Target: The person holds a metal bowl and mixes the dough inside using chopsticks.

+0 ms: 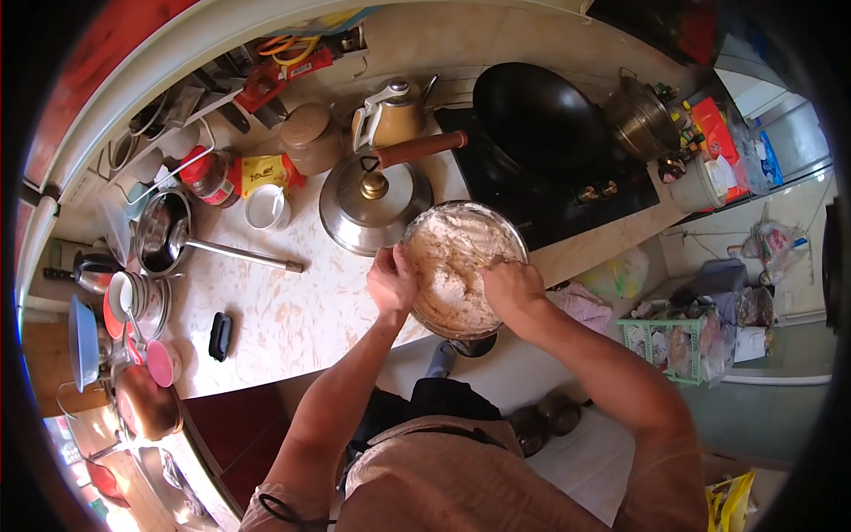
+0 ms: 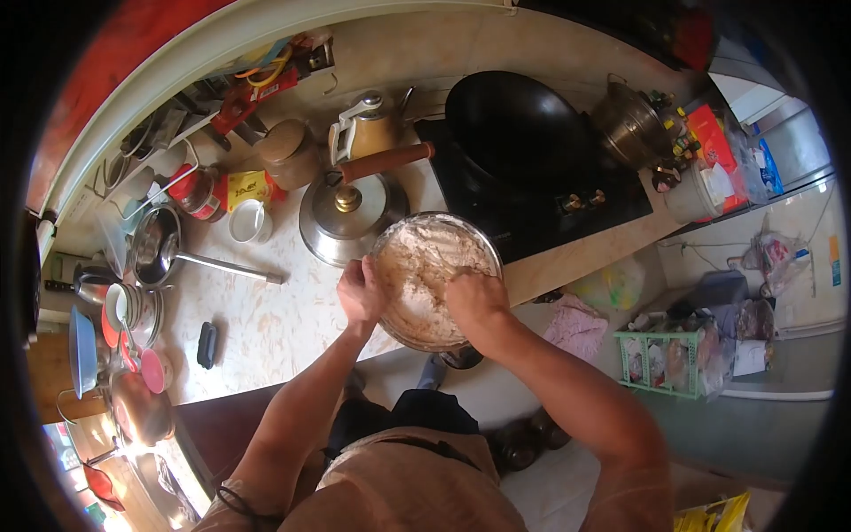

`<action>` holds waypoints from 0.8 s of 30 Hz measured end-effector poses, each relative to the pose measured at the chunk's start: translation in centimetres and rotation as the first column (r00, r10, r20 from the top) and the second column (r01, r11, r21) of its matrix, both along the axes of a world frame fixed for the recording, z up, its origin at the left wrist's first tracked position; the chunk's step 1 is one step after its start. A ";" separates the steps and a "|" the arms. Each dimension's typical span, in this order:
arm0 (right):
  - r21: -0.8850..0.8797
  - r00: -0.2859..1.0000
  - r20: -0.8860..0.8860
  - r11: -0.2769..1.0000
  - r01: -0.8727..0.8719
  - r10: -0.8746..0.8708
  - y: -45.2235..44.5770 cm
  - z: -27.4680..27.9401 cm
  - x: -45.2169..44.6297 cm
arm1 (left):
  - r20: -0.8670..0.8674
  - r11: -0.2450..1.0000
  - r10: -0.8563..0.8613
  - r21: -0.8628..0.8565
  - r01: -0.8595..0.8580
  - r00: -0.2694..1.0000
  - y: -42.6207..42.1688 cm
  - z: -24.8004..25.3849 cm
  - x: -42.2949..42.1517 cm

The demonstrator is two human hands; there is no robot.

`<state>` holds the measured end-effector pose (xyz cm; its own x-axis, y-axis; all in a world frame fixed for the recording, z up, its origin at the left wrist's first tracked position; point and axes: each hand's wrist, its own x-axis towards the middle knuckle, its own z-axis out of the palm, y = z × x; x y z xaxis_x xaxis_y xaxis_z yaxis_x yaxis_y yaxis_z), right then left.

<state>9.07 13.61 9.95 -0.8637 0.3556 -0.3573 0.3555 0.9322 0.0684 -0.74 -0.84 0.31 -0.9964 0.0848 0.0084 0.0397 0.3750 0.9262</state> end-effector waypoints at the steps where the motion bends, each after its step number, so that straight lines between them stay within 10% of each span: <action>1: -0.001 1.000 -0.001 1.000 -0.001 0.001 -0.3 -0.2 0.6 | 0.009 1.000 0.004 0.006 -0.004 1.000 0.0 -0.2 0.0; 24: -0.045 0.967 0.214 0.990 -0.134 0.141 0.7 6.4 -4.8 | 0.045 1.000 0.020 -0.019 -0.019 0.999 -0.1 -0.6 -0.2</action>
